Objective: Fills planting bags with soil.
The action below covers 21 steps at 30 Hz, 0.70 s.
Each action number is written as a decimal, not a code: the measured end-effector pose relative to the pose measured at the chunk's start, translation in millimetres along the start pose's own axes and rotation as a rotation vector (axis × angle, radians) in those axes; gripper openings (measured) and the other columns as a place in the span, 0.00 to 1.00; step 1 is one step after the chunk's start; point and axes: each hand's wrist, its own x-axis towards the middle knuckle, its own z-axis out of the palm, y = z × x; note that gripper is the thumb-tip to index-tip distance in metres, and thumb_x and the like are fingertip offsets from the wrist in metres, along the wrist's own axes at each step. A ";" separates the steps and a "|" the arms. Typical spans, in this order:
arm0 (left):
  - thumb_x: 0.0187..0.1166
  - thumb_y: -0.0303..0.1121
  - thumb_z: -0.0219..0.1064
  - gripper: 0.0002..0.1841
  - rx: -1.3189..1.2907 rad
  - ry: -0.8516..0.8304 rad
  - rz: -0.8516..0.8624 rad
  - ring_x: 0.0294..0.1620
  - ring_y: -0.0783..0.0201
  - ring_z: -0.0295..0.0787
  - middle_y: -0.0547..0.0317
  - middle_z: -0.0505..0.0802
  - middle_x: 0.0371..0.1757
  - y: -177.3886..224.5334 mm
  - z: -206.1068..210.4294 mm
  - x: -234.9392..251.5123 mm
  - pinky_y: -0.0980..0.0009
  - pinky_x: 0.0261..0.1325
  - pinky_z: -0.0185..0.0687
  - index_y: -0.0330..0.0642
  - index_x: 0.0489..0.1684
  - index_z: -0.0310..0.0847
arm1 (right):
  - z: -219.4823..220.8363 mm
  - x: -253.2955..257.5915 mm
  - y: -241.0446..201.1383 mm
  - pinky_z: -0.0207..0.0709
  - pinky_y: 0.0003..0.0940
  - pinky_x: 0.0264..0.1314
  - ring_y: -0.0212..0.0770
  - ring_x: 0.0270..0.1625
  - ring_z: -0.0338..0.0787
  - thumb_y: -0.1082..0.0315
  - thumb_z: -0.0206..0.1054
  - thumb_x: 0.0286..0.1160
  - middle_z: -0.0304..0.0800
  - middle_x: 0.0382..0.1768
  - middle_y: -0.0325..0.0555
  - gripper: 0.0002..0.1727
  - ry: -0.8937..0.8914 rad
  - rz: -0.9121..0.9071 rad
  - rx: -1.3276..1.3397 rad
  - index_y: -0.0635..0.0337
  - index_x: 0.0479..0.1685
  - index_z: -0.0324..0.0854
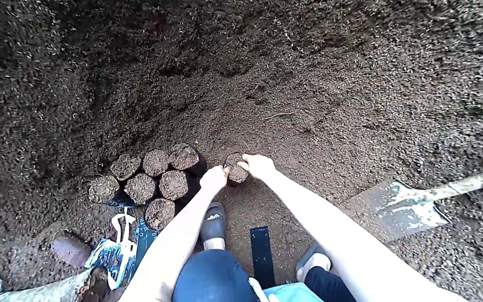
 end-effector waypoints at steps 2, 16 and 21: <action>0.93 0.59 0.43 0.30 -0.010 0.152 0.029 0.68 0.41 0.87 0.40 0.90 0.63 -5.2 10.4 -6.6 0.35 0.63 0.80 0.42 0.64 0.81 | 1.1 5.6 25.5 0.76 0.65 0.66 0.60 0.63 0.88 0.35 0.49 0.88 0.90 0.58 0.61 0.35 0.005 -0.015 0.307 0.56 0.69 0.81; 0.79 0.56 0.69 0.34 -0.151 0.462 0.560 0.86 0.48 0.69 0.53 0.80 0.82 -4.9 19.2 38.2 0.42 0.87 0.60 0.48 0.82 0.74 | 188.2 -37.8 120.3 0.67 0.51 0.86 0.59 0.83 0.72 0.76 0.60 0.81 0.70 0.81 0.63 0.23 -0.176 0.074 0.305 0.63 0.75 0.78; 0.86 0.42 0.64 0.26 -0.513 0.456 0.389 0.79 0.46 0.77 0.41 0.81 0.78 -27.6 -0.4 12.5 0.47 0.81 0.72 0.40 0.81 0.72 | 88.6 -46.4 84.2 0.86 0.32 0.45 0.35 0.38 0.87 0.77 0.65 0.78 0.84 0.48 0.49 0.15 -0.129 0.051 1.126 0.68 0.61 0.75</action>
